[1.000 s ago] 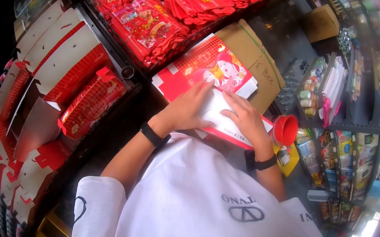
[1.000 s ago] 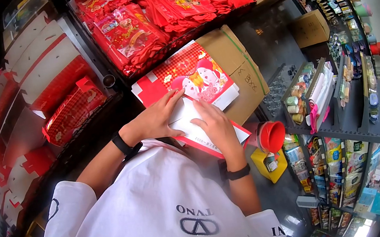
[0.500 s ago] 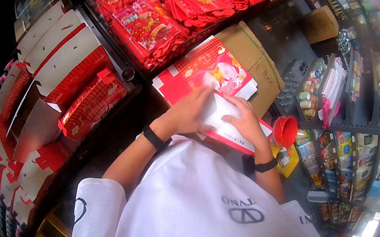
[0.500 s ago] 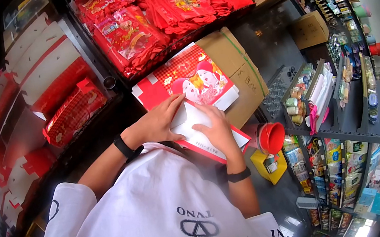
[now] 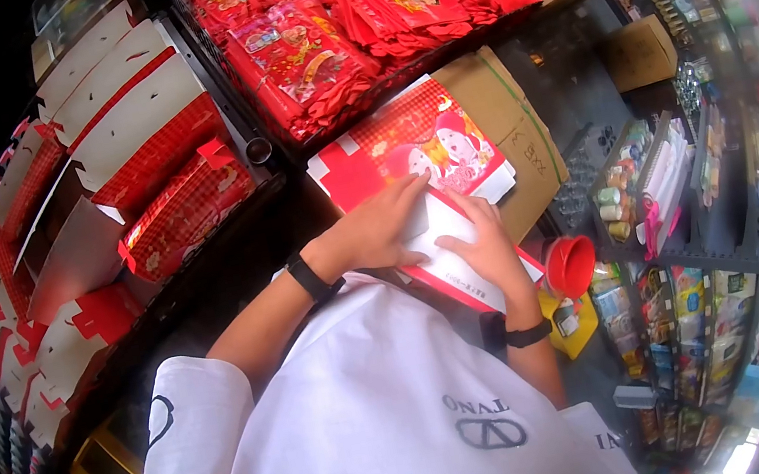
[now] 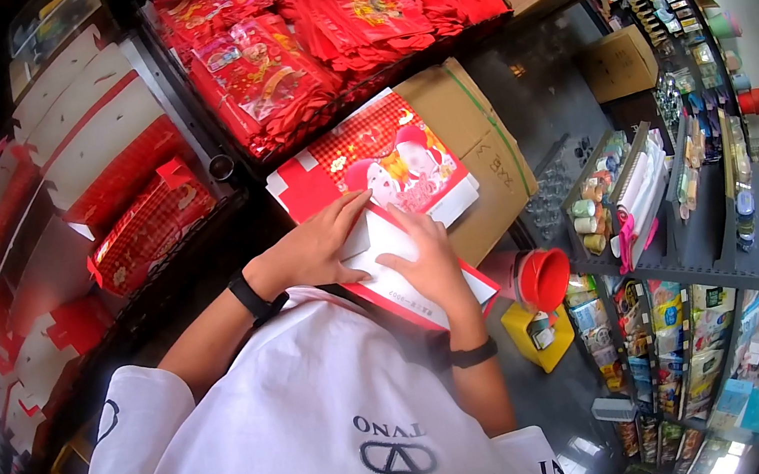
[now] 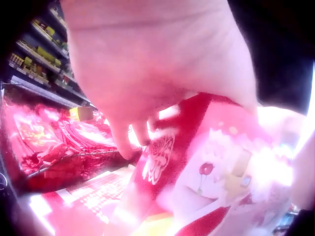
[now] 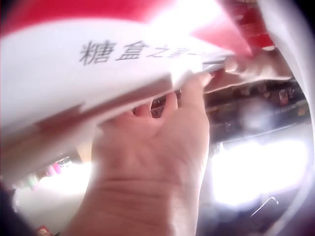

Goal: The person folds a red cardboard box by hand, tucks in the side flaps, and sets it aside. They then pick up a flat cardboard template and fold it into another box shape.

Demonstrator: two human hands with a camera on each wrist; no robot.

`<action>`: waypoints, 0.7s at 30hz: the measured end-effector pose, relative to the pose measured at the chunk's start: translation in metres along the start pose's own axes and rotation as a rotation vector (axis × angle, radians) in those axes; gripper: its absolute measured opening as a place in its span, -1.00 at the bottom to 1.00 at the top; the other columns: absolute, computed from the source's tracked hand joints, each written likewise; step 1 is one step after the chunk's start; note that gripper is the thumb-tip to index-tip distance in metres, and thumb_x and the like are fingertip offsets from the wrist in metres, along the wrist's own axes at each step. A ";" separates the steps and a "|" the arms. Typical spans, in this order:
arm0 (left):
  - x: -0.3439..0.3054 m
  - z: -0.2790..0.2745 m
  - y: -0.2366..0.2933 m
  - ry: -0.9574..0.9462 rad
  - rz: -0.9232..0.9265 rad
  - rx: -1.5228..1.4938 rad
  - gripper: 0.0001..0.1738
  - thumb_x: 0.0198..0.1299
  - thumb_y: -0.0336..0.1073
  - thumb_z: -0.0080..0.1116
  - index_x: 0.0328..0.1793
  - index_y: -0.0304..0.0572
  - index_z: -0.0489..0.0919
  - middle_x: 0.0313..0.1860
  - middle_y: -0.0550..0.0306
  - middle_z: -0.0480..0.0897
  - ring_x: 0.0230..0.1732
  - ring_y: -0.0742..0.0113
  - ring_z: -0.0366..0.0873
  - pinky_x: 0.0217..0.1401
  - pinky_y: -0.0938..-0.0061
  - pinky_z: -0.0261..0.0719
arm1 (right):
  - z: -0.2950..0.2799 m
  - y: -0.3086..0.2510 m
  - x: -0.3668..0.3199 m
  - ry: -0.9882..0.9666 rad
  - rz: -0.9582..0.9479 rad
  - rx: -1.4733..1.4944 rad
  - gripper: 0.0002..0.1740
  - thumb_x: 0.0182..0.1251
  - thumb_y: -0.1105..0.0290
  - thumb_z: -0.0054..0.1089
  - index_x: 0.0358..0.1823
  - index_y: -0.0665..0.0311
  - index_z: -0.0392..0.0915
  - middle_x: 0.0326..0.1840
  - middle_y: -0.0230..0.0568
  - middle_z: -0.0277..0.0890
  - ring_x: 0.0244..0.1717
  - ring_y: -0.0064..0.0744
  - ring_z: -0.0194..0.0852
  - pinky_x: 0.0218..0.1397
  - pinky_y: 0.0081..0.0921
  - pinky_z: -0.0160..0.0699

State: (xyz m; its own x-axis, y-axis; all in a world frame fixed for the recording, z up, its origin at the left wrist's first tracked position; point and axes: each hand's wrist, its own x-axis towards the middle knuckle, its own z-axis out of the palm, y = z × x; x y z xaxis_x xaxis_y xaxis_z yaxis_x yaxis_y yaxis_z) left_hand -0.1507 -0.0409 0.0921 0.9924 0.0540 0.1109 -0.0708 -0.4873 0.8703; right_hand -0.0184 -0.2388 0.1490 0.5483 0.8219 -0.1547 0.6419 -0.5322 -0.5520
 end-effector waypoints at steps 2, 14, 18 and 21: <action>-0.002 0.003 -0.004 0.023 0.022 0.006 0.28 0.01 -0.05 0.61 0.76 -0.27 0.05 0.60 -0.44 0.27 0.54 -0.35 0.37 0.60 0.09 0.39 | 0.000 0.011 0.003 -0.026 -0.016 0.085 -0.18 0.30 0.19 0.52 0.57 0.18 0.41 0.46 0.09 0.48 0.42 0.19 0.39 0.50 -0.07 0.39; -0.001 0.002 -0.002 0.003 0.039 -0.019 0.24 0.05 0.01 0.57 0.74 -0.30 0.07 0.61 -0.44 0.26 0.55 -0.36 0.34 0.61 0.07 0.36 | 0.006 0.025 0.004 -0.016 -0.010 0.201 -0.20 0.35 0.12 0.50 0.53 0.30 0.42 0.48 0.13 0.49 0.49 0.15 0.40 0.53 -0.08 0.37; 0.000 0.006 -0.001 -0.007 0.043 -0.019 0.25 0.06 0.01 0.56 0.75 -0.29 0.05 0.62 -0.44 0.25 0.57 -0.35 0.32 0.62 0.07 0.35 | 0.009 0.024 0.007 -0.012 0.047 0.133 -0.18 0.28 0.15 0.54 0.52 0.26 0.44 0.48 0.11 0.49 0.49 0.14 0.40 0.53 -0.08 0.37; 0.000 0.006 -0.003 -0.005 0.047 -0.002 0.25 0.07 0.02 0.54 0.76 -0.28 0.04 0.62 -0.44 0.24 0.58 -0.34 0.32 0.63 0.08 0.34 | 0.008 0.020 0.009 -0.033 0.079 0.109 -0.18 0.27 0.16 0.54 0.53 0.25 0.43 0.49 0.10 0.48 0.49 0.13 0.39 0.54 -0.10 0.36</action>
State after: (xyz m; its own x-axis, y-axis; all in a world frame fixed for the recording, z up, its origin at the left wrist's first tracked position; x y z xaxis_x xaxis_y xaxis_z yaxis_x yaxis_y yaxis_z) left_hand -0.1497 -0.0443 0.0868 0.9884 0.0265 0.1495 -0.1179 -0.4871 0.8654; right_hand -0.0052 -0.2402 0.1297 0.5753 0.7857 -0.2274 0.5346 -0.5716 -0.6224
